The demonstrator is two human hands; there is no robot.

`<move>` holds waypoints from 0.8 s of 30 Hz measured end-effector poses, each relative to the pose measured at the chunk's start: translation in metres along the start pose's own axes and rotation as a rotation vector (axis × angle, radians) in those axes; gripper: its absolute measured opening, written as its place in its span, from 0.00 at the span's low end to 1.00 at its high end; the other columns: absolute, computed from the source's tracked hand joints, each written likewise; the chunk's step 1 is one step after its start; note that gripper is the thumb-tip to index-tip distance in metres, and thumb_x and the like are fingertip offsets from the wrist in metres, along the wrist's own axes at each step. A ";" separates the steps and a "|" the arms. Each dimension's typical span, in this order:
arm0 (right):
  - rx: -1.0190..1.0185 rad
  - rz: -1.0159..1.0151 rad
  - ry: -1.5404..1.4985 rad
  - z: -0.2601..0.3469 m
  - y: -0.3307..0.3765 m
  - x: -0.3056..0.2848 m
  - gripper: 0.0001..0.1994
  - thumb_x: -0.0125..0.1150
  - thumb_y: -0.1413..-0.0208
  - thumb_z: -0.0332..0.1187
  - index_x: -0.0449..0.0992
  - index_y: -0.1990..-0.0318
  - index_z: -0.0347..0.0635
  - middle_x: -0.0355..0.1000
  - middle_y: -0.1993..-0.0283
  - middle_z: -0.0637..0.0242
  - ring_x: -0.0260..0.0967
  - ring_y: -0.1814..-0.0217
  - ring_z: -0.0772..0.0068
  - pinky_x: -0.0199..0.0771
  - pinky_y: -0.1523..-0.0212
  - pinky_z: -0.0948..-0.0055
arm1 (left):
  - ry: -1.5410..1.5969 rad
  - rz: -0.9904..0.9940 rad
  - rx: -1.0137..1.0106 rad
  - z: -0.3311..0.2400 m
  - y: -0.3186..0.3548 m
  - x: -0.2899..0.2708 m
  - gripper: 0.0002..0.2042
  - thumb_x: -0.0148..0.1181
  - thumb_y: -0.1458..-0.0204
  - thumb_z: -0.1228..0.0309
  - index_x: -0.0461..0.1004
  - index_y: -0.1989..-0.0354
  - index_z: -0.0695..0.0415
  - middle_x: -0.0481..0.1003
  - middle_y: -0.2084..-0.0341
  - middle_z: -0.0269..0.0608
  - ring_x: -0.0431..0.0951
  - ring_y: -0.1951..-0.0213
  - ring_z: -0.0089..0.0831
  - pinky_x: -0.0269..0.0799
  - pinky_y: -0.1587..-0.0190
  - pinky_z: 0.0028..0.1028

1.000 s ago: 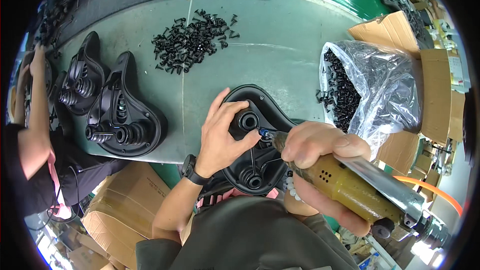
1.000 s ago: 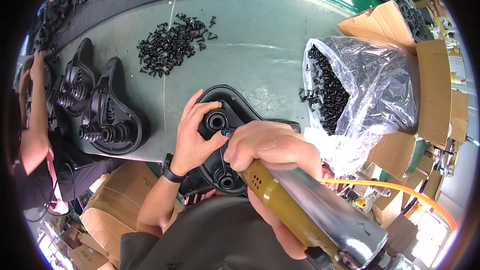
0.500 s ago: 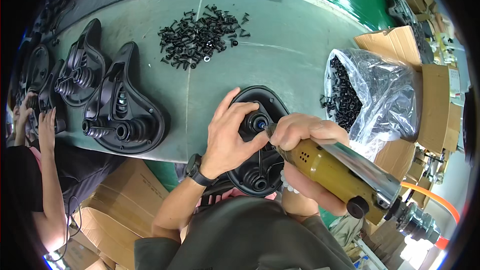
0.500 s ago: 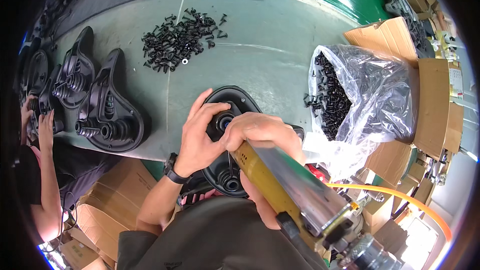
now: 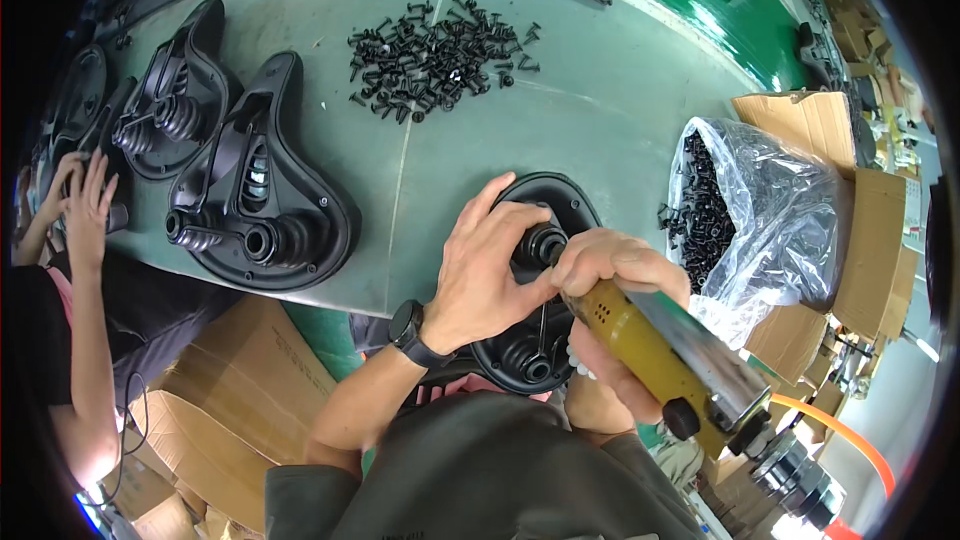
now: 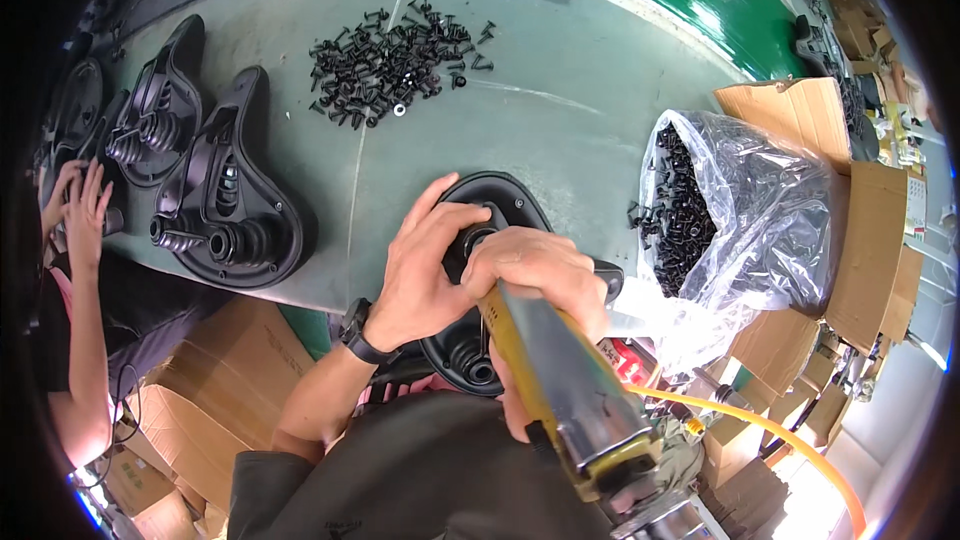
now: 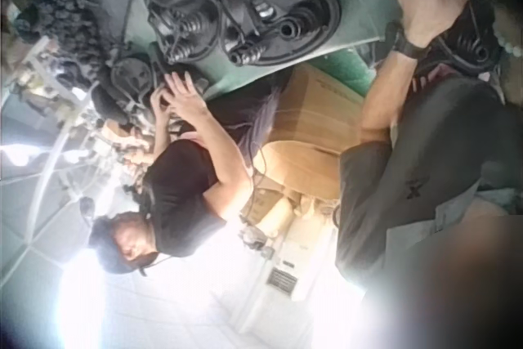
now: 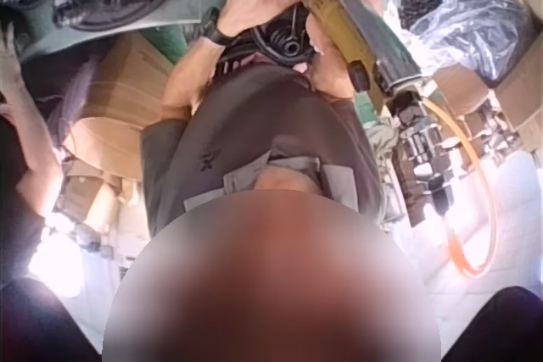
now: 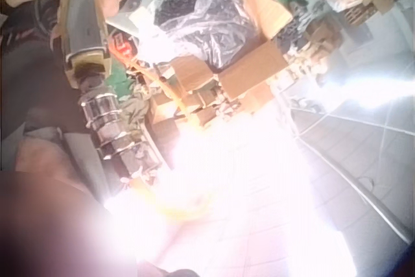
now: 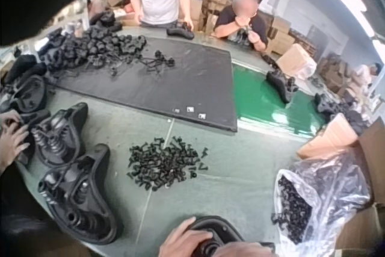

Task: Assembling bicycle seats using a pneumatic screwdriver on an assembly line.

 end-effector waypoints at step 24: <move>0.352 -0.293 -0.046 0.009 0.000 0.000 0.34 0.67 0.55 0.56 0.72 0.53 0.31 0.73 0.68 0.60 0.70 0.70 0.68 0.70 0.68 0.72 | 0.061 0.147 0.110 -0.001 -0.005 -0.013 0.27 0.68 0.61 0.67 0.72 0.50 0.62 0.74 0.53 0.48 0.67 0.41 0.48 0.55 0.34 0.44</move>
Point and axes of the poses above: each hand's wrist, its own y-axis away from the middle knuckle, its own x-axis out of the palm, z = x × y, the point moved 1 cm from there along -y, towards the middle knuckle
